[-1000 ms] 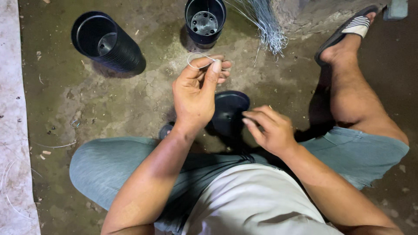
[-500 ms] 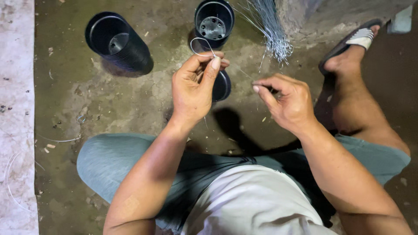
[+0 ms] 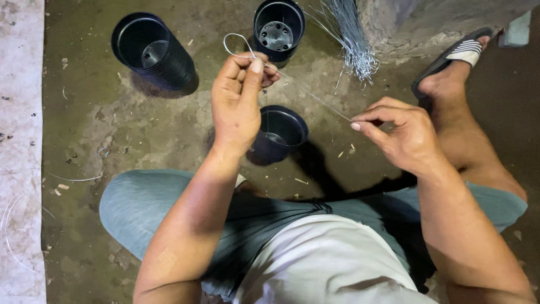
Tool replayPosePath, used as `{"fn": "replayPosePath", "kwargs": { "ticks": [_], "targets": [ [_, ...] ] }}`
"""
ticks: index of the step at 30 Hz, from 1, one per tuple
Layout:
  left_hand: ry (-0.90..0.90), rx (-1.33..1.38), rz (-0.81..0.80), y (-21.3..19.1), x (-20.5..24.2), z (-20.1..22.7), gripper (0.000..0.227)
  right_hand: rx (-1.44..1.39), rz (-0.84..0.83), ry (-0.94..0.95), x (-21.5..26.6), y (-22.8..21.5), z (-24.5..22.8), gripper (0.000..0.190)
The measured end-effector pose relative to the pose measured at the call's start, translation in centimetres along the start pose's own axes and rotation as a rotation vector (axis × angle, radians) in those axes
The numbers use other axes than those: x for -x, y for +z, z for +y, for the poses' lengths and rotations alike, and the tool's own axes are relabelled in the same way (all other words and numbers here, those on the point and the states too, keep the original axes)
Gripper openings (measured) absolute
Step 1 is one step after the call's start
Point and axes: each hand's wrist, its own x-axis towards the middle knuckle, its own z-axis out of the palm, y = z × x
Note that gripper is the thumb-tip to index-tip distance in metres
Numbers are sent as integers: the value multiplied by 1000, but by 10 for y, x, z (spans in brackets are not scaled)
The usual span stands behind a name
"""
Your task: The person sits on the floor and threads metal wires through the drainage holes of black plastic planters. They pull the wire through, bend the ends to secure it, and place the finished planter into a stack.
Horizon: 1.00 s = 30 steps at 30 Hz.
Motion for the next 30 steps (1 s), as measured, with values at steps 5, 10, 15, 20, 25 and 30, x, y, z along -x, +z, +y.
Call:
{"fn": "replayPosePath", "kwargs": {
  "ticks": [5, 10, 15, 20, 25, 30],
  "targets": [
    [-9, -38, 5, -2, 2, 1, 13, -2, 1, 91, 2, -10, 0, 11],
    [-8, -54, -4, -7, -2, 0, 12, -86, -88, 188, 3, -17, 7, 10],
    [-27, -75, -19, -14, -8, -1, 13, -400, -261, 344, -3, -13, 24, 14],
    [-23, -72, -43, -18, -7, -1, 12, -460, -363, 344, -4, -9, 33, 15],
    [-59, -81, -42, -19, -6, -2, 12, -468, -418, 301, -4, -6, 25, 15],
    [-23, -83, -39, -17, -5, -6, 12, -128, -312, 162, -4, -13, 4, 17]
  ]
}}
